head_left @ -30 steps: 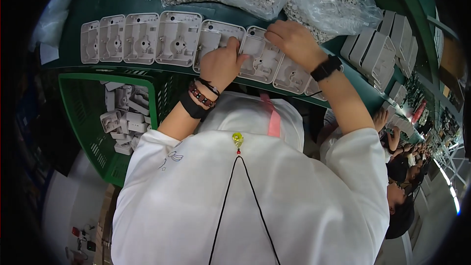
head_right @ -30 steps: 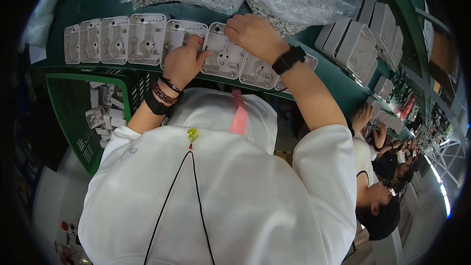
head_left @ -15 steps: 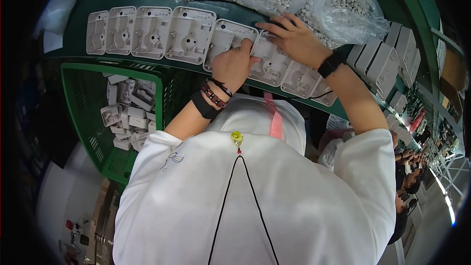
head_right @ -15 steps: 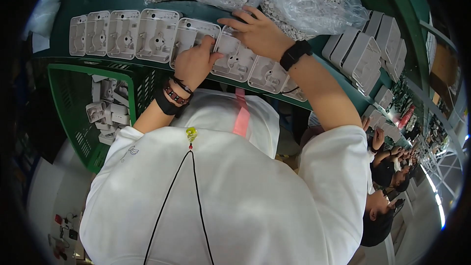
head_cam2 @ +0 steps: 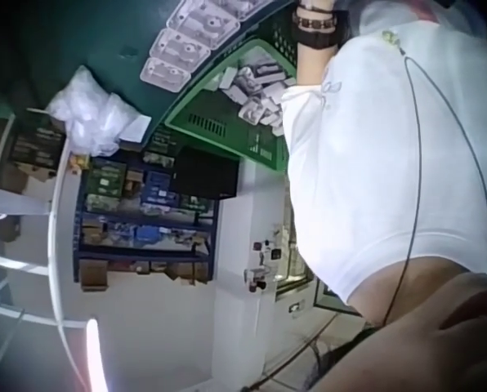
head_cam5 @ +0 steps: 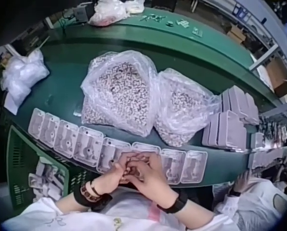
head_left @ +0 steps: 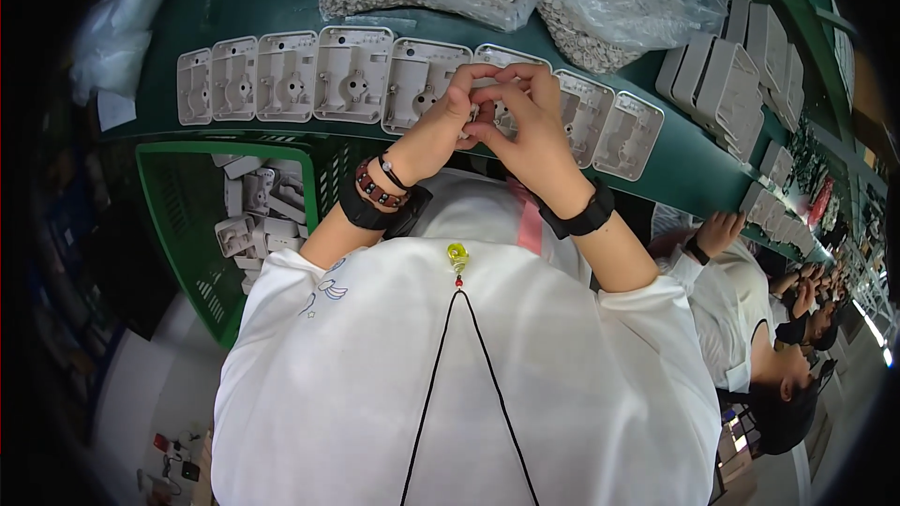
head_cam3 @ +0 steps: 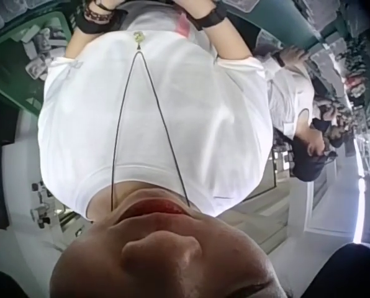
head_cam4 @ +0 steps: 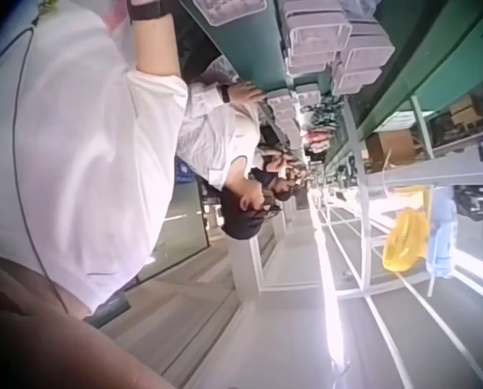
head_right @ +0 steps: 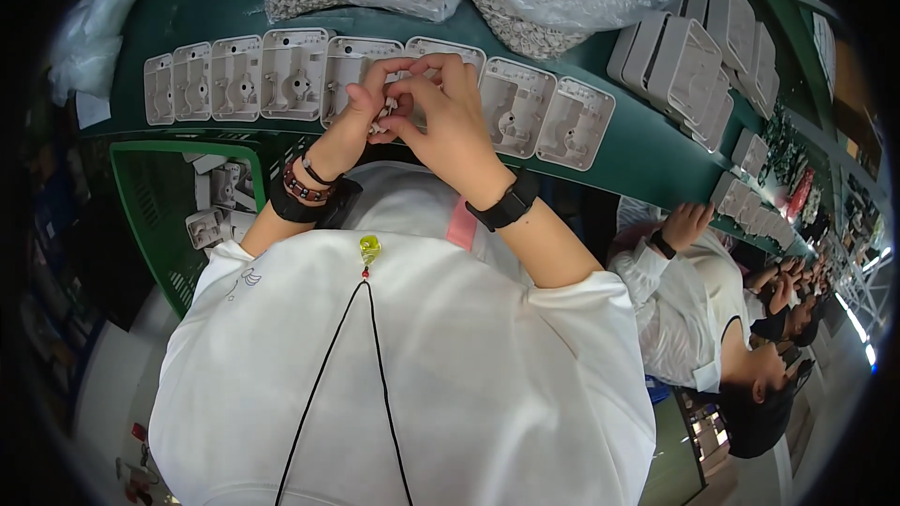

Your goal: The person picks up plastic housings from a basket, places them onto the workbench, and inserts small white components into each housing by hand.

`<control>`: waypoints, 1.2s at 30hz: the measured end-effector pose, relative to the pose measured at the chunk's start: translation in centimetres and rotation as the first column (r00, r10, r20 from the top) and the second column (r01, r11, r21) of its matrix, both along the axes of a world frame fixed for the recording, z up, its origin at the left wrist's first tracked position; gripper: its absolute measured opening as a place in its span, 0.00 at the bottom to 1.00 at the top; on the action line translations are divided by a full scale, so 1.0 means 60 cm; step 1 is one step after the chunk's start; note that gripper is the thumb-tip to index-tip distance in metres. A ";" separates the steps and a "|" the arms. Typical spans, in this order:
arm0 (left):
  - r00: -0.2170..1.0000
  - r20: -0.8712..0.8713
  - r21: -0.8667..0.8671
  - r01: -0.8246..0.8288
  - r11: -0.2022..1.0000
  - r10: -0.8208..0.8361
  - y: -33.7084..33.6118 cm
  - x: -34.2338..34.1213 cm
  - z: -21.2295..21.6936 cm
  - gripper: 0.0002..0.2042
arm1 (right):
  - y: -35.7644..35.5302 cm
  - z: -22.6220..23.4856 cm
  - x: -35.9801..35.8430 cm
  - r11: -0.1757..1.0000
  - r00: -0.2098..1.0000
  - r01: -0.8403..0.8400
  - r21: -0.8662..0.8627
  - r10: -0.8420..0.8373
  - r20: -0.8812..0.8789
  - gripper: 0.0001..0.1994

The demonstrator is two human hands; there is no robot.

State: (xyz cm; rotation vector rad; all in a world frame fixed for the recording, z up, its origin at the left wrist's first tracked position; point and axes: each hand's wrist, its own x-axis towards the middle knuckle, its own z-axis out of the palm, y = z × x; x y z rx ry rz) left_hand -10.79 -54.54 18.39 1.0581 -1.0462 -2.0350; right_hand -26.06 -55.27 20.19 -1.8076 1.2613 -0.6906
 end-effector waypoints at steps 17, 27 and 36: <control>0.949 -0.307 0.456 0.077 0.887 0.075 0.000 -0.060 0.029 0.28 | 0.023 0.013 -0.064 0.984 0.999 0.010 -0.178 -0.016 -0.032 0.07; 0.979 0.146 0.128 0.123 0.984 -0.141 0.018 -0.053 0.035 0.14 | 0.041 0.002 -0.051 0.754 0.717 0.157 0.638 -0.531 0.451 0.05; 0.977 0.213 -0.074 0.036 0.997 -0.020 0.055 0.011 -0.004 0.13 | 0.013 -0.004 -0.026 0.397 0.918 -0.278 0.875 -0.159 0.364 0.06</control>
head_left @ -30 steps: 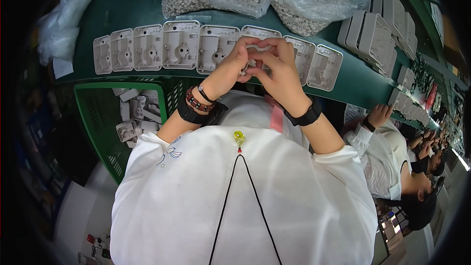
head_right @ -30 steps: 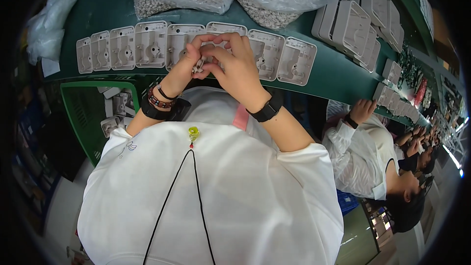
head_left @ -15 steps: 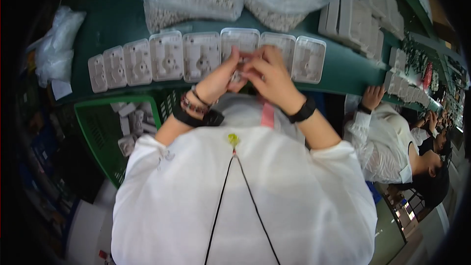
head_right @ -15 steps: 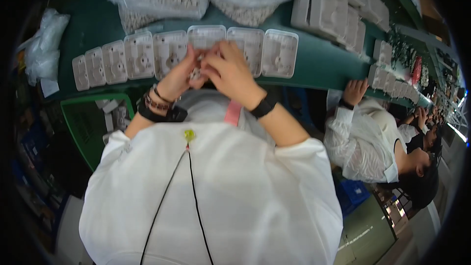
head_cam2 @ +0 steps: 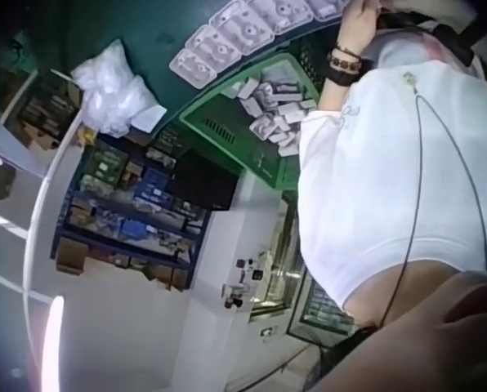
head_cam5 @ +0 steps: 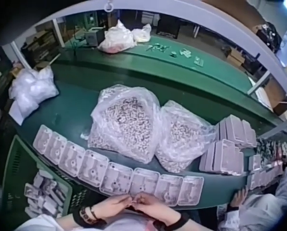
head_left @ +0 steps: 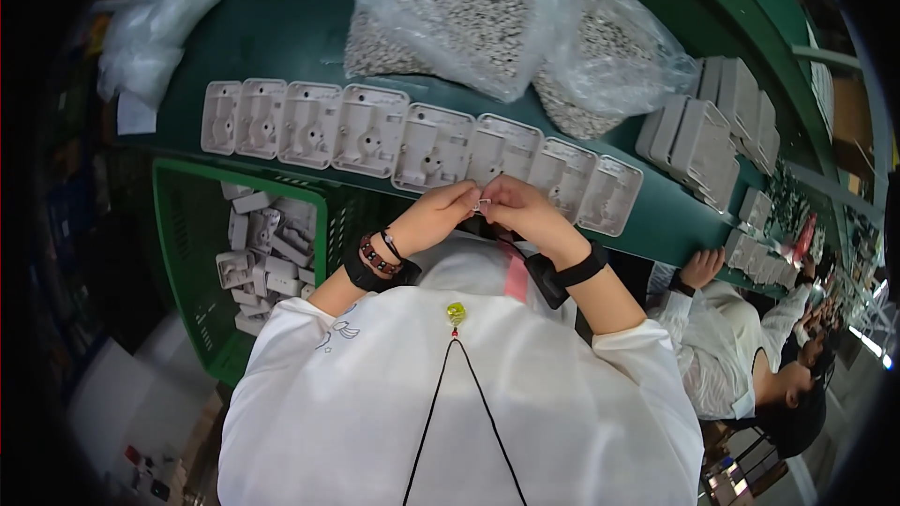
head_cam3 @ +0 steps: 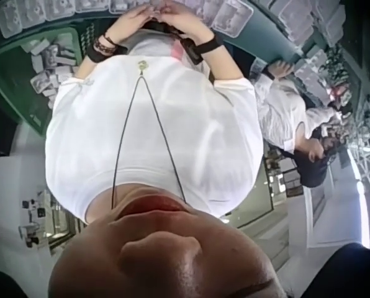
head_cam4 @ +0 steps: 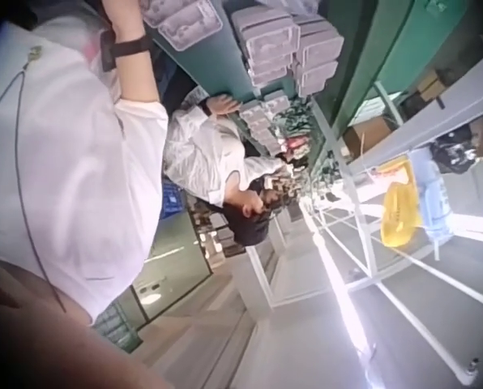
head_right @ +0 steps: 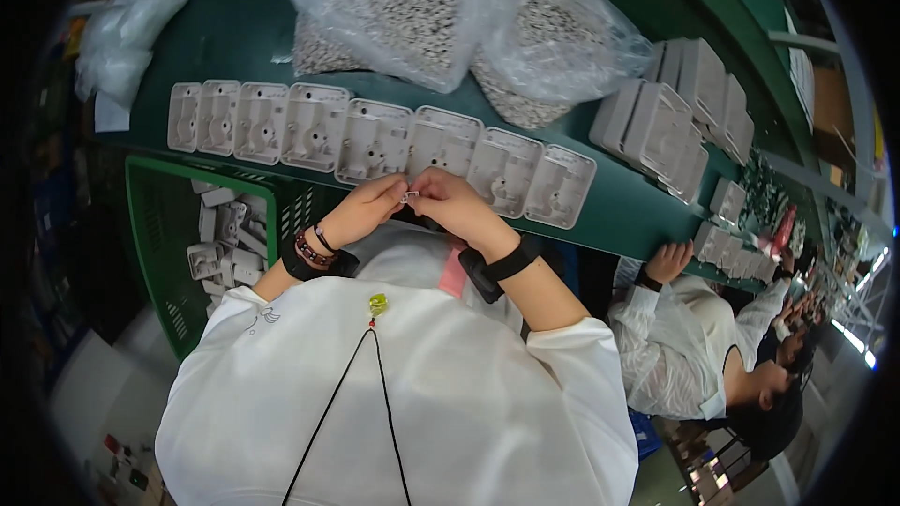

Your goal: The person picks up plastic housings from a basket, places them onto the workbench, and inserts small white components into each housing by hand.

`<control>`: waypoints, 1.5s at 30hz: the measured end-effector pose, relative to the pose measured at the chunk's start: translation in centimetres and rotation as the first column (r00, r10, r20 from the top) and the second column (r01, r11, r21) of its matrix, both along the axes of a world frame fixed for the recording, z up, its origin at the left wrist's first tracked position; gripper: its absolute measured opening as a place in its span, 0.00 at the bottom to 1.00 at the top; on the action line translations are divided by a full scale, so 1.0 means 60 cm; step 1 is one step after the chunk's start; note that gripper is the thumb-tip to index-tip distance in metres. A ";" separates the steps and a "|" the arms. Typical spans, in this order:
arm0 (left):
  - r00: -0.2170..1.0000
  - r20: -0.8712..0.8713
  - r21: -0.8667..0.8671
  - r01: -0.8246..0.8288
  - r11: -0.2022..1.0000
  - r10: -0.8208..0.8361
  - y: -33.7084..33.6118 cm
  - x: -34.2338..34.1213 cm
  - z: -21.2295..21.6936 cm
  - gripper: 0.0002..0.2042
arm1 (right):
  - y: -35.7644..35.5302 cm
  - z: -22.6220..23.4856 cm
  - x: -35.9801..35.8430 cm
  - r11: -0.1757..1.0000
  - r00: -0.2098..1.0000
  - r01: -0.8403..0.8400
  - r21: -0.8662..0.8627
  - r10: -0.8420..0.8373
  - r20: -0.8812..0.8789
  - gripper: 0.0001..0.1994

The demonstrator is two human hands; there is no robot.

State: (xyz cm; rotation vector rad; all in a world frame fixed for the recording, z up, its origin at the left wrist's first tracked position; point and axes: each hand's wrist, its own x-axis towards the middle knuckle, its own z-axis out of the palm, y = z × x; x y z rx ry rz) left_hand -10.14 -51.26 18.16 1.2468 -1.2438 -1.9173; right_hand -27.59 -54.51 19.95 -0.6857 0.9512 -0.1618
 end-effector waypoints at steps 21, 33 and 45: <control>0.462 0.846 -0.383 0.175 0.907 0.268 -0.052 0.127 -0.060 0.13 | -0.189 -0.103 0.153 -0.474 0.726 -0.548 -0.690 0.141 -0.673 0.04; 0.521 0.821 -0.331 0.103 0.938 0.232 -0.060 0.171 -0.029 0.09 | -0.159 -0.067 0.146 -0.082 0.842 -0.517 -0.852 0.126 -0.524 0.10; -0.020 0.988 -0.152 -0.157 0.976 0.151 -0.110 0.796 -0.147 0.29 | 0.062 -0.049 -0.045 0.419 0.314 -0.584 -0.696 -0.673 -0.669 0.17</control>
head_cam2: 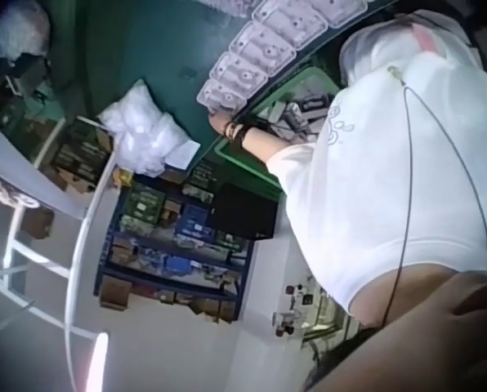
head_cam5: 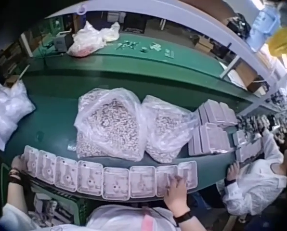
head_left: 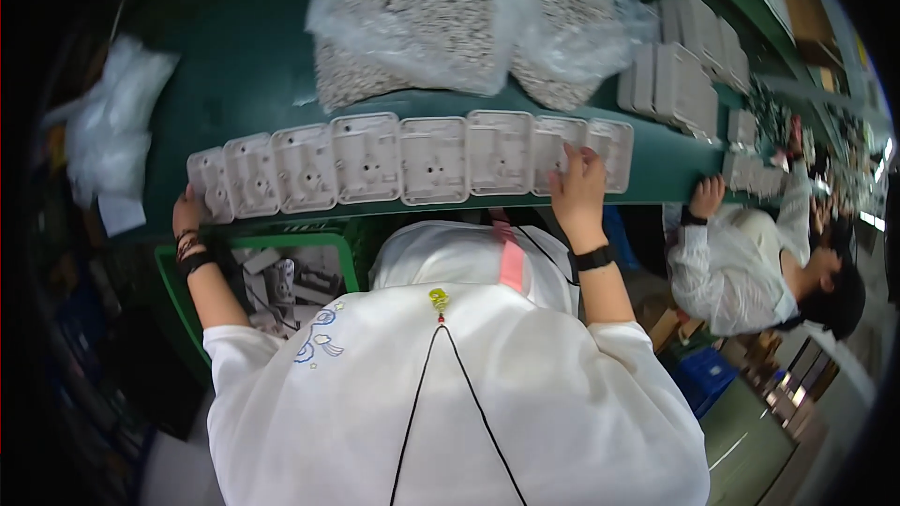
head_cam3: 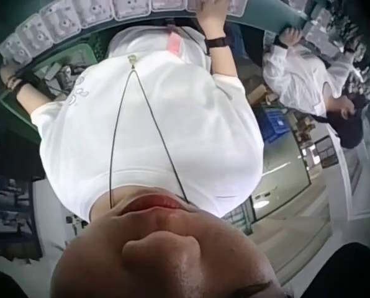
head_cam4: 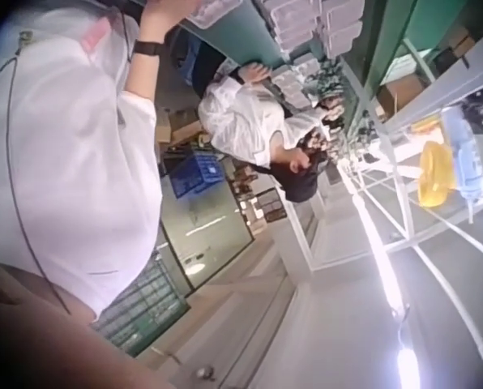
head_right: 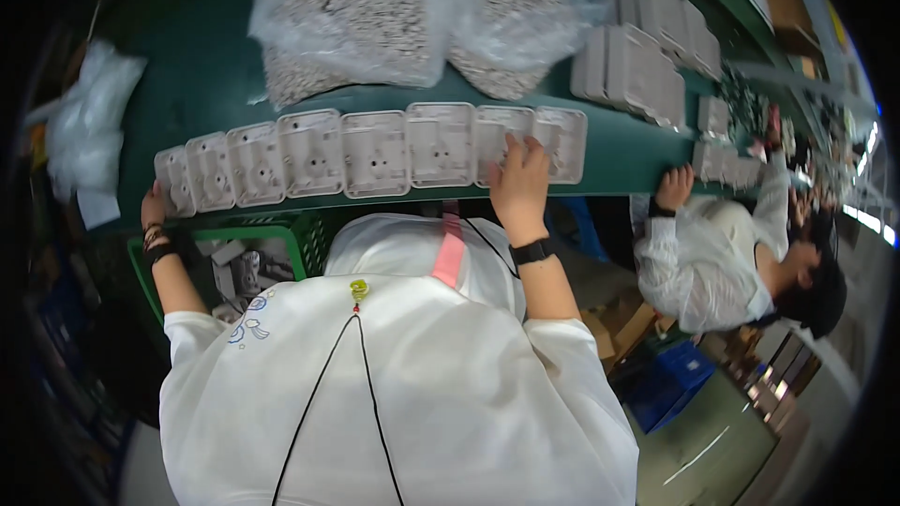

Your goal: The person picks up plastic housings from a basket, places them onto the workbench, and inserts small white components into each housing by hand.

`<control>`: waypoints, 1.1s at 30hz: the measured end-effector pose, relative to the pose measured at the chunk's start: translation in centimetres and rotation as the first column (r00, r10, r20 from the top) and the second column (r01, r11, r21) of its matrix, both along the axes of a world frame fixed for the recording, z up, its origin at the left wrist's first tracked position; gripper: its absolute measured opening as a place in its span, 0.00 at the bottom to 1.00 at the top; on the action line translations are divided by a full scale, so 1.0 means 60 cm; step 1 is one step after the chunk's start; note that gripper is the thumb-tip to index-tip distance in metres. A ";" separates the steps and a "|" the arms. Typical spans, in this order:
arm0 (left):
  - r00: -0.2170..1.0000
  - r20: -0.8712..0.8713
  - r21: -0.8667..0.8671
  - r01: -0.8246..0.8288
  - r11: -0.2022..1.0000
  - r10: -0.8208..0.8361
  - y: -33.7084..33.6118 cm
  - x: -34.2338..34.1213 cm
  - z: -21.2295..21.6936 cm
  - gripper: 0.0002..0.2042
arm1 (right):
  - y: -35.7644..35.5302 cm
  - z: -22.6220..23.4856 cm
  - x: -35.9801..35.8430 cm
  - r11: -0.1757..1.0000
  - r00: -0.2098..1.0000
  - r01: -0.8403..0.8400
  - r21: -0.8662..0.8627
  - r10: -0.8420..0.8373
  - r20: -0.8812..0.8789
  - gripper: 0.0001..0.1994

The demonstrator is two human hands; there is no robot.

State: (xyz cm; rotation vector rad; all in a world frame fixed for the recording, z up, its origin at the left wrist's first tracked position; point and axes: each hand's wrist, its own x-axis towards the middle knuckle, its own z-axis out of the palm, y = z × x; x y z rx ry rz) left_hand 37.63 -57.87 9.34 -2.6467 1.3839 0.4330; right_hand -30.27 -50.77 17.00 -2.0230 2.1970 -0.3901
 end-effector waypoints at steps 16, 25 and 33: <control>0.994 0.080 0.229 -0.089 0.969 0.072 -0.073 -0.098 0.007 0.29 | 0.018 -0.051 -0.058 0.927 0.930 0.366 0.081 -0.368 0.015 0.25; 0.955 0.135 0.229 0.228 0.946 -0.263 -0.052 -0.228 0.000 0.22 | 0.034 -0.075 -0.217 0.906 0.859 0.379 0.191 -0.421 0.291 0.26; 0.996 0.072 0.168 0.030 0.985 -0.043 -0.026 -0.537 0.074 0.23 | 0.061 -0.102 -0.423 0.895 0.878 0.432 0.107 -0.445 0.176 0.29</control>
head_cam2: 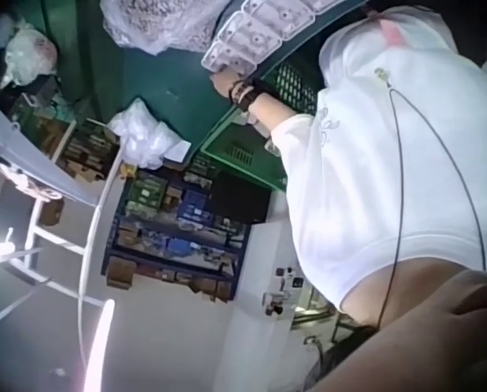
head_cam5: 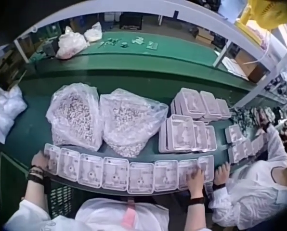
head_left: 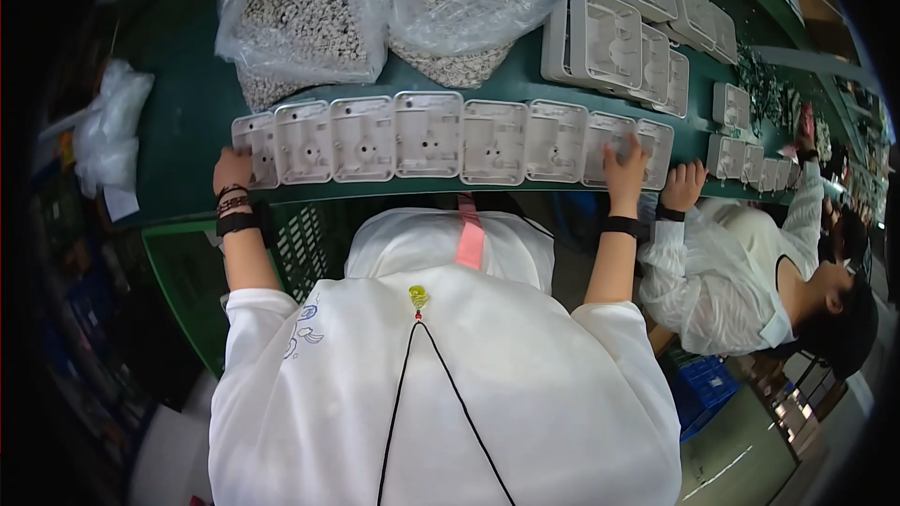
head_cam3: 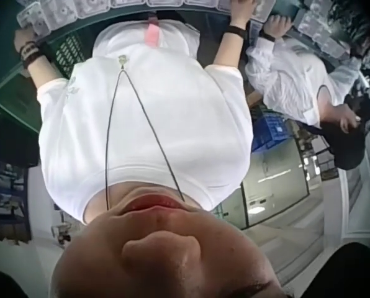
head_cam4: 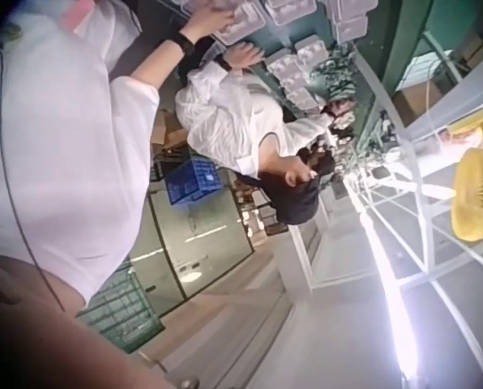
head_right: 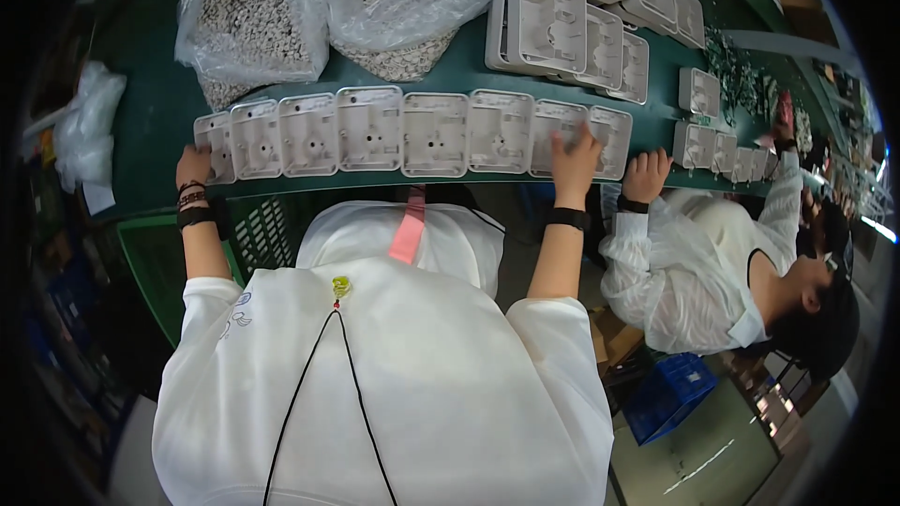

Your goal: The person picks up plastic housings from a basket, places them onto the workbench, and inserts small white components into each housing by hand.

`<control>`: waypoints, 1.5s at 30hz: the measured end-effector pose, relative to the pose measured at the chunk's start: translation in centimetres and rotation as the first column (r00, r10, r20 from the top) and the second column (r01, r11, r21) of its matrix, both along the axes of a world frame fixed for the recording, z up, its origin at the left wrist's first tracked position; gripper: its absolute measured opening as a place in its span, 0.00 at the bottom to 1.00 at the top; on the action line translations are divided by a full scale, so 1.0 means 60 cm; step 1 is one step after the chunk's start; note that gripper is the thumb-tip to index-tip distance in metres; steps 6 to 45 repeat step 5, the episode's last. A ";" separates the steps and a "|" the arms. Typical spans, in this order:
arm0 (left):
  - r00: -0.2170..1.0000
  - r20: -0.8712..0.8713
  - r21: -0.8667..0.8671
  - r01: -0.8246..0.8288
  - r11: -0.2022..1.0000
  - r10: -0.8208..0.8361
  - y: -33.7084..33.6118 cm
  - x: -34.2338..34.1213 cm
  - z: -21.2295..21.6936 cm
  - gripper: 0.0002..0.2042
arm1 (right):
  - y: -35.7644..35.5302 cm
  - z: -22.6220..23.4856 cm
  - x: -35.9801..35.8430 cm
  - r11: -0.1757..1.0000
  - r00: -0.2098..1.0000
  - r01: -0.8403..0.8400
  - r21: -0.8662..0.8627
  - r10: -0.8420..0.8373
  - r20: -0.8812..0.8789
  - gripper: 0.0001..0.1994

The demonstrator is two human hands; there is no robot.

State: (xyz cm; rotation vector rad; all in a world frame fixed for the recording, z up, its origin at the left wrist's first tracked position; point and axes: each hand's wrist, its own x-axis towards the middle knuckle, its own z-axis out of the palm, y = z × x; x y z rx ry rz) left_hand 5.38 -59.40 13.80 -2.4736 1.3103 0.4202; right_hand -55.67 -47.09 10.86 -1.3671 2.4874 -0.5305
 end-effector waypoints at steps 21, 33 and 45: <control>0.996 -0.082 0.006 0.030 1.000 -0.030 0.010 -0.023 -0.004 0.23 | -0.014 0.003 -0.044 0.999 0.998 0.027 0.043 -0.029 0.047 0.30; 0.996 -0.082 0.006 0.030 1.000 -0.030 0.010 -0.023 -0.004 0.23 | -0.014 0.003 -0.044 0.999 0.998 0.027 0.043 -0.029 0.047 0.30; 0.996 -0.082 0.006 0.030 1.000 -0.030 0.010 -0.023 -0.004 0.23 | -0.014 0.003 -0.044 0.999 0.998 0.027 0.043 -0.029 0.047 0.30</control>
